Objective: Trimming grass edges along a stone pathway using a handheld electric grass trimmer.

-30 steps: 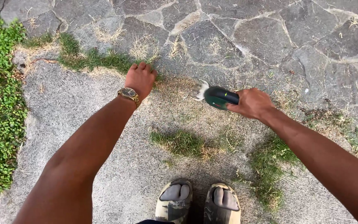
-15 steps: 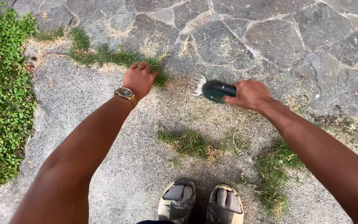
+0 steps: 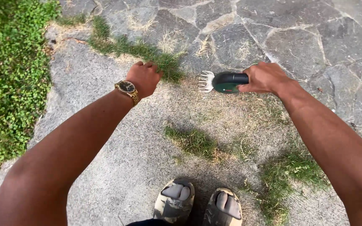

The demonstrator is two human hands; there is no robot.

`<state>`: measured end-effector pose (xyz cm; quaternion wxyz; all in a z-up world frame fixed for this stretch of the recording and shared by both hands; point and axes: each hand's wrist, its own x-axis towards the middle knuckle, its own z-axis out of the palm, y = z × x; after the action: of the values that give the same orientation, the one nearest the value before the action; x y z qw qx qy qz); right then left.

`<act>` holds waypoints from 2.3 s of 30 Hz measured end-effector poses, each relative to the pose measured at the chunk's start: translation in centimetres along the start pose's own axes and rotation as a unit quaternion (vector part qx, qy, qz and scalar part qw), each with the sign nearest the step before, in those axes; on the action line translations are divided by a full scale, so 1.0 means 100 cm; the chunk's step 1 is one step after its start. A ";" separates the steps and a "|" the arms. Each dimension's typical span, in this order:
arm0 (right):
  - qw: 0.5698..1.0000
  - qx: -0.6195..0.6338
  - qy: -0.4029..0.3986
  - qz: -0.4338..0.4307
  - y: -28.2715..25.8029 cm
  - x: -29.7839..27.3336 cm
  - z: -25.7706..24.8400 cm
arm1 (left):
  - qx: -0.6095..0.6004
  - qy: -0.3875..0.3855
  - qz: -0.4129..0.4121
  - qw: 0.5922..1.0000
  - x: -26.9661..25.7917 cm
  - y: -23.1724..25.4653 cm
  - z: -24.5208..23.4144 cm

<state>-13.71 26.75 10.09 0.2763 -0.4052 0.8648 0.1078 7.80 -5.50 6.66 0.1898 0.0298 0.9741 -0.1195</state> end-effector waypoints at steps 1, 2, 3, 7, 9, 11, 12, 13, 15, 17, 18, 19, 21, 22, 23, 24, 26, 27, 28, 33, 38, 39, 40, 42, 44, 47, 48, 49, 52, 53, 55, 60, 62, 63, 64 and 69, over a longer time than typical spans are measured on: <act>1.000 -0.001 -0.001 -0.005 -0.004 0.002 0.000 | -0.001 -0.003 -0.004 1.000 -0.003 0.001 0.000; 1.000 0.009 0.001 -0.005 -0.008 0.005 -0.002 | -0.003 0.004 0.002 1.000 -0.004 0.001 -0.001; 1.000 0.018 0.003 -0.005 -0.011 0.007 -0.004 | -0.005 0.012 0.008 1.000 -0.004 0.001 -0.003; 1.000 0.012 -0.017 -0.020 -0.039 0.017 -0.005 | -0.039 -0.026 0.000 0.999 -0.024 0.012 -0.040; 0.999 -0.015 -0.033 -0.025 -0.049 0.023 -0.007 | -0.033 -0.080 0.010 0.996 -0.029 0.013 -0.060; 0.999 -0.025 -0.034 -0.027 -0.057 0.024 -0.004 | -0.037 -0.118 0.007 0.992 -0.034 0.004 -0.086; 0.998 -0.036 -0.035 -0.023 -0.058 0.022 -0.004 | -0.042 -0.150 0.008 0.988 -0.034 0.001 -0.100; 0.998 -0.039 -0.035 -0.024 -0.060 0.021 0.003 | -0.045 -0.149 0.007 0.988 -0.034 -0.007 -0.103; 0.999 0.037 -0.017 -0.022 -0.057 0.017 0.008 | -0.078 -0.140 -0.012 0.987 -0.025 -0.025 -0.116; 0.999 0.036 -0.013 -0.020 -0.061 0.011 0.017 | -0.071 -0.139 -0.066 0.985 -0.008 -0.050 -0.121; 0.999 0.043 -0.012 -0.019 -0.067 0.008 0.023 | -0.061 -0.146 -0.117 0.980 -0.001 -0.063 -0.122; 0.999 0.040 -0.012 -0.022 -0.070 0.008 0.024 | -0.063 -0.147 -0.120 0.980 0.002 -0.070 -0.118; 0.997 0.077 -0.008 0.009 -0.072 0.006 0.024 | 0.009 -0.027 -0.126 0.992 0.015 -0.084 -0.112; 0.997 0.081 -0.013 0.010 -0.077 0.003 0.031 | 0.010 -0.032 -0.122 0.992 0.008 -0.077 -0.109; 0.996 0.088 -0.008 0.013 -0.083 -0.001 0.038 | 0.004 -0.006 -0.097 0.995 0.000 -0.070 -0.106; 0.995 0.093 0.010 0.018 -0.085 0.004 0.034 | 0.004 0.032 -0.077 0.997 -0.001 -0.072 -0.111; 0.994 0.104 0.038 -0.004 -0.079 0.006 0.036 | -0.051 0.018 -0.054 0.997 -0.016 -0.066 -0.113; 0.991 0.115 0.057 -0.028 -0.077 0.008 0.038 | -0.114 -0.003 -0.029 0.993 -0.023 -0.062 -0.111; 0.991 0.120 0.048 -0.026 -0.078 0.003 0.039 | -0.116 -0.010 -0.023 0.993 -0.023 -0.063 -0.091; 0.995 0.081 -0.004 0.053 -0.075 -0.007 0.030 | -0.065 -0.121 0.018 0.990 -0.035 -0.072 -0.038; 0.995 0.062 -0.004 0.081 -0.081 0.005 0.037 | -0.075 -0.122 0.003 0.990 -0.039 -0.084 -0.031; 0.993 0.082 0.011 0.082 -0.082 0.011 0.040 | -0.069 -0.125 0.005 0.990 -0.035 -0.087 -0.029; 0.993 0.082 0.014 0.086 -0.087 0.014 0.041 | -0.067 -0.122 0.008 0.990 -0.030 -0.088 -0.026; 0.991 0.111 0.014 0.068 -0.093 0.019 0.043 | -0.065 -0.113 0.022 0.991 -0.018 -0.088 -0.020; 0.990 0.112 0.011 0.086 -0.106 0.018 0.042 | -0.064 -0.084 0.036 0.994 -0.007 -0.089 -0.014; 0.987 0.110 0.004 0.114 -0.119 0.021 0.042 | -0.044 -0.029 0.053 0.997 0.011 -0.091 -0.007; 0.987 0.108 -0.005 0.121 -0.123 0.021 0.044 | -0.025 -0.007 0.055 0.998 0.016 -0.091 -0.003; 0.986 0.109 -0.006 0.127 -0.126 0.021 0.044 | -0.025 -0.005 0.061 0.998 0.008 -0.091 -0.016; 0.989 0.087 -0.012 0.119 -0.138 0.023 0.041 | -0.105 -0.078 0.012 0.991 -0.005 -0.097 -0.033; 0.985 0.121 -0.007 0.123 -0.141 0.024 0.039 | -0.106 -0.065 0.003 0.992 -0.001 -0.101 -0.025; 0.979 0.156 -0.002 0.128 -0.147 0.027 0.042 | -0.107 -0.052 -0.004 0.993 0.007 -0.108 -0.002; 0.969 0.198 0.017 0.150 -0.172 0.031 0.038 | -0.093 0.090 -0.018 0.991 0.016 -0.124 0.025; 0.970 0.187 0.015 0.153 -0.178 0.034 0.037 | -0.097 0.010 -0.023 0.995 0.008 -0.127 0.011; 0.972 0.174 0.013 0.155 -0.180 0.035 0.037 | -0.100 -0.070 -0.029 0.992 0.004 -0.128 0.004; 0.972 0.175 0.014 0.158 -0.185 0.036 0.037 | -0.099 -0.070 -0.026 0.992 0.008 -0.130 0.011; 0.965 0.189 0.029 0.178 -0.196 0.050 0.037 | -0.070 0.155 -0.088 0.981 0.028 -0.138 0.047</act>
<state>0.07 12.37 4.96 0.2994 -0.1878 0.9352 -0.0221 5.46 -20.04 4.44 0.0266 -0.0512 0.9964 -0.0613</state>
